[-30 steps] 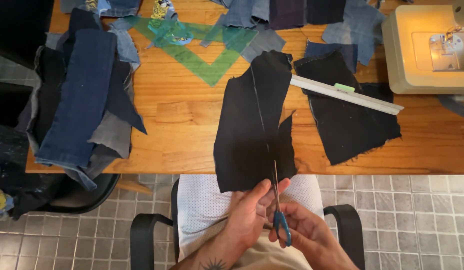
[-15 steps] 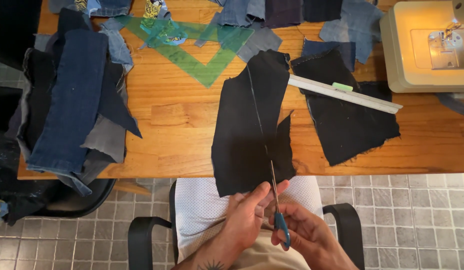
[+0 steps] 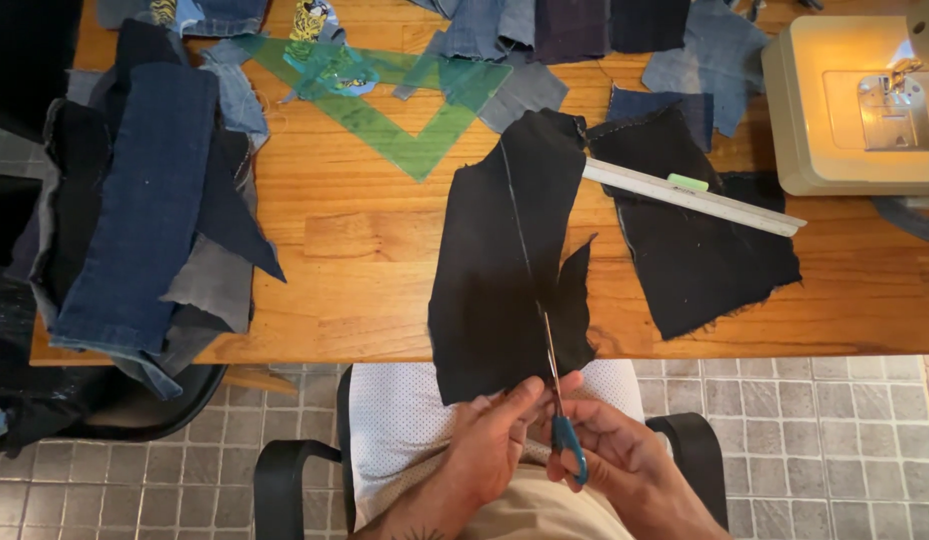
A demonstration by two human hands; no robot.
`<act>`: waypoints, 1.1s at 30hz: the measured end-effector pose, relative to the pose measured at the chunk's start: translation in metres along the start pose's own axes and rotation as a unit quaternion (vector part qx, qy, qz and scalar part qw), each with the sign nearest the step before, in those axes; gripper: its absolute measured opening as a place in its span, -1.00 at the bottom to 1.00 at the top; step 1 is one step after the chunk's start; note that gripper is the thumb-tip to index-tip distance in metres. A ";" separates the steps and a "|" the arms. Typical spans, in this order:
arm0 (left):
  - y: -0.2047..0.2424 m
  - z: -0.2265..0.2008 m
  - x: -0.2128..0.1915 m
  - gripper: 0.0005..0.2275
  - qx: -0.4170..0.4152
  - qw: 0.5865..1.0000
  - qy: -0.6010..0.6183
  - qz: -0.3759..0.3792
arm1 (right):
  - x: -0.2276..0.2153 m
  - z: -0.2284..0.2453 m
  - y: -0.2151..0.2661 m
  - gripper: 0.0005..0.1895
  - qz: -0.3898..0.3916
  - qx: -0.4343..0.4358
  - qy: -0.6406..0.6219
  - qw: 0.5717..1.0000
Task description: The person cuts a piece of black fabric with scissors, then uses a ruler and chalk to mark a line on the fabric. They then use a triangular ruler to mark another line and cut the fabric along the marked lines.
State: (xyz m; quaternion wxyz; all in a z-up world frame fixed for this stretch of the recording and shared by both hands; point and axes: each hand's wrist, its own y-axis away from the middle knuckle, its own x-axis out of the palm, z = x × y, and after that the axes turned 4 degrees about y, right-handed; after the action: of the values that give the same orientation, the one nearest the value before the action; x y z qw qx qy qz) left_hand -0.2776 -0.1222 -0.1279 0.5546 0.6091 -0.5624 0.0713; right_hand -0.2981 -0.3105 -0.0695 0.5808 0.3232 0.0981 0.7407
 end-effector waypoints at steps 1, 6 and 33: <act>0.000 -0.003 0.004 -0.78 -0.001 1.000 0.000 0.001 | 0.000 0.001 -0.002 -0.41 -0.001 -0.001 0.000 1.000; -0.002 -0.001 0.004 -0.65 0.018 1.000 -0.004 0.015 | -0.004 -0.001 -0.008 -0.37 -0.028 -0.010 0.014 0.999; -0.027 0.035 -0.058 -0.69 -0.008 0.994 0.026 -0.109 | 0.005 0.027 -0.022 -0.43 -0.075 0.047 0.034 0.995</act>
State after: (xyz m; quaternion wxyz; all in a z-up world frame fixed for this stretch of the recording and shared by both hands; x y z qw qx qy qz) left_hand -0.2963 -0.1202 -0.1988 0.5782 0.6600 -0.4792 0.0216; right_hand -0.2649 -0.3056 -0.0583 0.6153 0.3167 0.1768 0.6999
